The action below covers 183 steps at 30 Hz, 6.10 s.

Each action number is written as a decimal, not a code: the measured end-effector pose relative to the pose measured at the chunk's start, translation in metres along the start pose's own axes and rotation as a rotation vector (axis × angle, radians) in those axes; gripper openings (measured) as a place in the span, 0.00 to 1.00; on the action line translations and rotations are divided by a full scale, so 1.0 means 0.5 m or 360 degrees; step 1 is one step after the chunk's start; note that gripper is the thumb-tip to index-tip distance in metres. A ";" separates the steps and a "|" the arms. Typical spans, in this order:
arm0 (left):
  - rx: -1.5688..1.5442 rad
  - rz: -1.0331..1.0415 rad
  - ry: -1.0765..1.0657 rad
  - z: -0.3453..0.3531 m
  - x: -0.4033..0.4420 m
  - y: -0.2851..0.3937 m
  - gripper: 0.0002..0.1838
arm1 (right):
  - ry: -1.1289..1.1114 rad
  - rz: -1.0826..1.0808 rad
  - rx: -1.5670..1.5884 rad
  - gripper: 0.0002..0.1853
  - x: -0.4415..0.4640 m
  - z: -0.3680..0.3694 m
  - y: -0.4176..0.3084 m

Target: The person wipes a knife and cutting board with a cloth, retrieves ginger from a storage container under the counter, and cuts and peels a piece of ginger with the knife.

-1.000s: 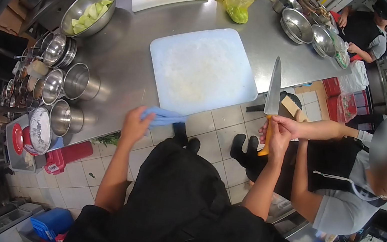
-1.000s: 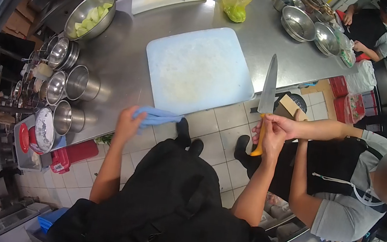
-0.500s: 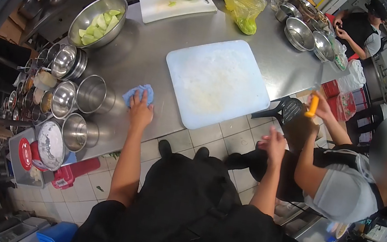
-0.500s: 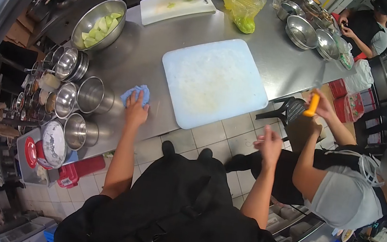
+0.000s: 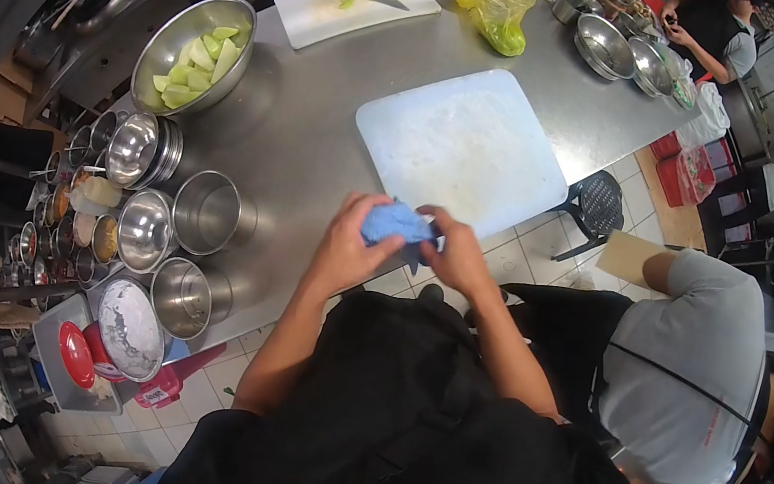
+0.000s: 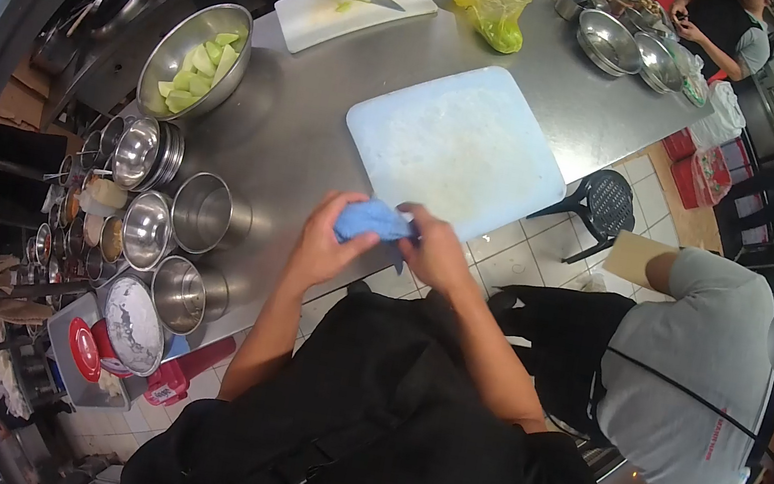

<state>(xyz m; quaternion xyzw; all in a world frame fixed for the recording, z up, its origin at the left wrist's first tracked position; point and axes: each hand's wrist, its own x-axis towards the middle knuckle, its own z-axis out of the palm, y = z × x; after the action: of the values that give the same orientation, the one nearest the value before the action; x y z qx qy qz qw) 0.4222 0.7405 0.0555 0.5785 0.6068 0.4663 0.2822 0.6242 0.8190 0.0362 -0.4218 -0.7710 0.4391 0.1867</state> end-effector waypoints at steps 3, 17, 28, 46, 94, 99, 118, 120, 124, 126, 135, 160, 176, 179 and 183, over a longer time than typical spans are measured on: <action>0.0209 -0.0146 0.0041 -0.065 0.013 0.005 0.24 | 0.0128 0.0061 0.0045 0.19 0.001 -0.055 -0.038; 0.0333 -0.0402 -0.0255 0.036 0.126 -0.118 0.14 | 0.0358 0.0271 -0.1021 0.30 0.138 -0.168 0.115; 0.0085 0.0137 -0.0433 0.247 0.076 -0.048 0.09 | 0.0294 -0.0110 -0.0285 0.18 -0.046 -0.052 0.141; -0.0870 0.0825 -0.1613 0.191 0.122 0.331 0.11 | 0.1689 -0.0007 0.0113 0.20 -0.475 -0.227 -0.242; -0.1666 -0.1409 -0.1928 0.001 0.000 -0.090 0.45 | 0.0666 0.1025 0.0911 0.27 -0.462 0.158 -0.027; -0.1059 -0.0511 -0.2393 -0.005 -0.008 -0.089 0.41 | 0.1478 0.0608 0.1481 0.19 -0.547 0.225 -0.055; -0.0640 -0.0250 -0.1159 0.072 0.017 -0.024 0.19 | 0.2489 0.1233 0.0539 0.11 -0.579 0.177 -0.067; -0.0705 -0.0282 -0.1263 0.065 0.011 -0.038 0.17 | 0.2396 0.1289 0.0517 0.10 -0.590 0.177 -0.077; -0.0669 -0.0237 -0.1325 0.059 0.005 -0.054 0.13 | 0.2381 0.1332 0.0336 0.10 -0.620 0.184 -0.072; -0.0697 -0.0248 -0.1337 0.049 0.005 -0.038 0.10 | 0.2467 0.1295 0.0224 0.09 -0.625 0.178 -0.077; -0.0660 0.0081 -0.1199 0.034 0.079 0.073 0.09 | 0.2385 0.0765 0.0700 0.11 -0.603 0.082 -0.131; 0.0003 0.0667 -0.0740 0.009 0.325 0.175 0.14 | 0.1607 0.0766 -0.0630 0.18 -0.438 -0.261 -0.129; -0.0841 0.0048 -0.1289 -0.099 0.235 0.057 0.07 | 0.1235 0.0381 0.0504 0.10 -0.485 -0.249 -0.098; -0.0923 -0.0398 -0.1115 -0.064 0.237 0.032 0.06 | 0.1516 0.0449 0.0862 0.10 -0.406 -0.231 -0.034; -0.0906 -0.0443 -0.0877 0.003 0.153 0.047 0.04 | 0.1714 0.0639 0.0332 0.11 -0.270 -0.111 -0.065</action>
<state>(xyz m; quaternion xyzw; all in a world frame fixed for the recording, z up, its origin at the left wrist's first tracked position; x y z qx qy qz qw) 0.4205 0.8123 0.0909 0.4929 0.4280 0.4007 0.6429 0.7223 0.7296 0.1048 -0.7027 -0.4251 0.2633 0.5061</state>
